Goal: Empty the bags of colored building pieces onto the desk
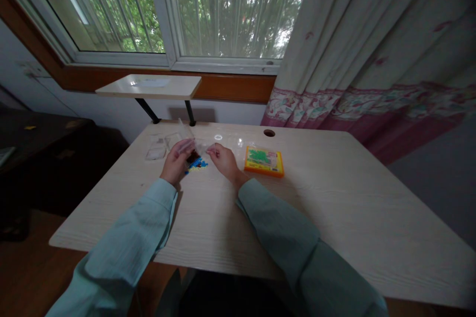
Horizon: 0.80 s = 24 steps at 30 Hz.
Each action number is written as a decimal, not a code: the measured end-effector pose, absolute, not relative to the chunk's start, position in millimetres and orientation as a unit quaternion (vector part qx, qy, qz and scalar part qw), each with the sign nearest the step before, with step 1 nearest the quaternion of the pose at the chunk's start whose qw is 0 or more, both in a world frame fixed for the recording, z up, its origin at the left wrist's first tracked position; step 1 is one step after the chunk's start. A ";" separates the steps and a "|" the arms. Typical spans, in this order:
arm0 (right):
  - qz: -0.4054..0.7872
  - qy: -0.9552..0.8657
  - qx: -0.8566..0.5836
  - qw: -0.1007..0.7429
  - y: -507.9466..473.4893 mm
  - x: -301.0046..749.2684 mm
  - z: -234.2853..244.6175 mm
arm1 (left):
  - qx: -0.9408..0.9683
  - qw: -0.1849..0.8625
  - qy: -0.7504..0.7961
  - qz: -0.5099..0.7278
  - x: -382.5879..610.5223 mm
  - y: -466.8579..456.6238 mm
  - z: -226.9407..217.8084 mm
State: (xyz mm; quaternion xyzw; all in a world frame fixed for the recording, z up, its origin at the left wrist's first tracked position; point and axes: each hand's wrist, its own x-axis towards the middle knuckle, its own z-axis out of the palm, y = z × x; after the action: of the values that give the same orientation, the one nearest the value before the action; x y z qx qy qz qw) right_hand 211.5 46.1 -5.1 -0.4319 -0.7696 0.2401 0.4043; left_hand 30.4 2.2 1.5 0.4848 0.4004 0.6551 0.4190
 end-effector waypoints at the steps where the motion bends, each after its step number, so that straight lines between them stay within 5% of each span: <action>1: 0.241 -0.768 -0.433 0.405 46.5 212.3 -5.8 | 0.502 0.408 0.404 0.646 30.7 0.8 2.0; 24: 0.269 -0.759 -0.360 0.472 51.7 213.6 -16.2 | 0.607 0.274 0.447 0.598 33.2 -14.7 11.5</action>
State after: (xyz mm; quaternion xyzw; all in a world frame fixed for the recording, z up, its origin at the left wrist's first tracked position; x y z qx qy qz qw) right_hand 213.6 51.7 -16.2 -0.3596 -0.7588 0.2687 0.4719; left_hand 33.2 -14.7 11.5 0.6069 0.4465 0.5976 0.2741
